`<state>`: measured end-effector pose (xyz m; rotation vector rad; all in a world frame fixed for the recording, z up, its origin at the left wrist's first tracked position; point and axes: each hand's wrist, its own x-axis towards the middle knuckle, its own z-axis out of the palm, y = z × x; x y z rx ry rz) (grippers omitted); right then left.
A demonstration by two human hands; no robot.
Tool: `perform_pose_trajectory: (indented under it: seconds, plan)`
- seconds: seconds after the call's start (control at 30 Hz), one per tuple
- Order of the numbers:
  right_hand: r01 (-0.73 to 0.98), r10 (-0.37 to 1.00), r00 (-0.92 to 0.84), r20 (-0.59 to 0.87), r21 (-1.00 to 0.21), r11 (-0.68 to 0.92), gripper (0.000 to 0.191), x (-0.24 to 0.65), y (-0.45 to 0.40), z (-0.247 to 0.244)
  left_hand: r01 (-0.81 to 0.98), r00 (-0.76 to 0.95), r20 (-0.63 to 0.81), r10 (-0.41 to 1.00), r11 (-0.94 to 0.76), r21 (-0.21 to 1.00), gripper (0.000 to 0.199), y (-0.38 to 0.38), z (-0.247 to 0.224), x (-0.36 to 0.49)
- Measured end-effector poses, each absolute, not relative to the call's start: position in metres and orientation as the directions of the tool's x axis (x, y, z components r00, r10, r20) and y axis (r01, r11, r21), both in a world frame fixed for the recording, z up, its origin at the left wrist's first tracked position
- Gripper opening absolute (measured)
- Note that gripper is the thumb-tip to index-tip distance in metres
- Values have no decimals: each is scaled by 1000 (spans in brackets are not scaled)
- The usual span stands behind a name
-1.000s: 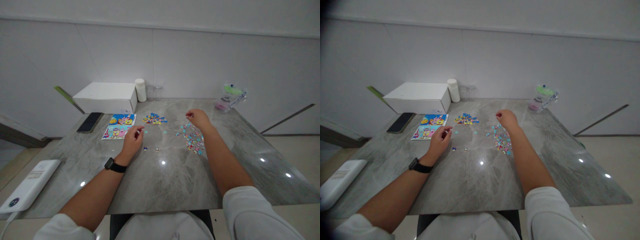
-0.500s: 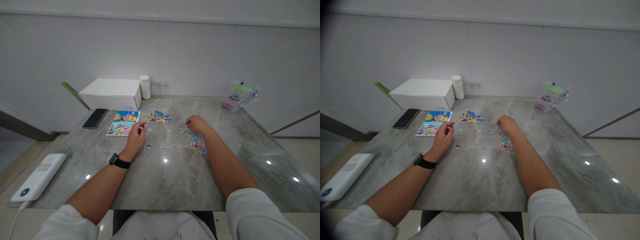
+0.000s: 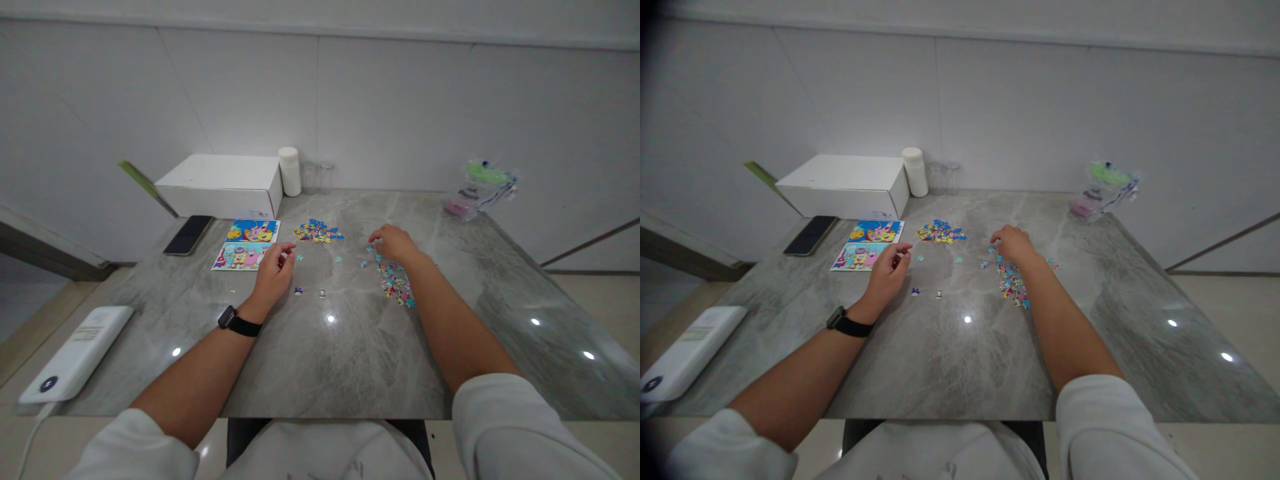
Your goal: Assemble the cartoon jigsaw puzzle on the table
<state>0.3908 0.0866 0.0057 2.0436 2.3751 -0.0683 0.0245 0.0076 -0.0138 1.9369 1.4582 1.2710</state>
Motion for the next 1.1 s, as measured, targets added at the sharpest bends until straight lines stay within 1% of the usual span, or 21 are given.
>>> perform_pose_trajectory:
  seconds: [0.17,0.23,0.37,0.5,0.6,0.73,0.97,1.1]
  plan:
    - [991,989,-130,-69,-17,129,21,389,87,0,550,52,419,906,-376,746,26,9,-16,24]
    - [994,992,-110,-63,-17,109,24,389,88,-2,556,62,415,908,-377,741,26,9,-17,23]
    - [998,997,-62,-34,-22,61,35,393,88,2,556,68,413,908,-379,740,26,10,-18,23]
    - [997,999,17,42,-75,-14,31,403,90,11,548,67,417,906,-383,744,26,9,-17,23]
    - [995,999,-24,46,-95,28,27,406,90,11,547,78,412,908,-385,744,25,10,-18,24]
    - [990,994,-106,-6,-93,105,30,399,89,3,559,76,402,912,-373,741,26,11,-20,24]
    - [991,991,-114,-76,-85,108,24,394,89,-1,567,75,408,910,-376,733,26,9,-18,24]
    - [981,987,-142,-78,-141,130,22,392,90,2,560,69,408,910,-374,739,25,8,-17,25]
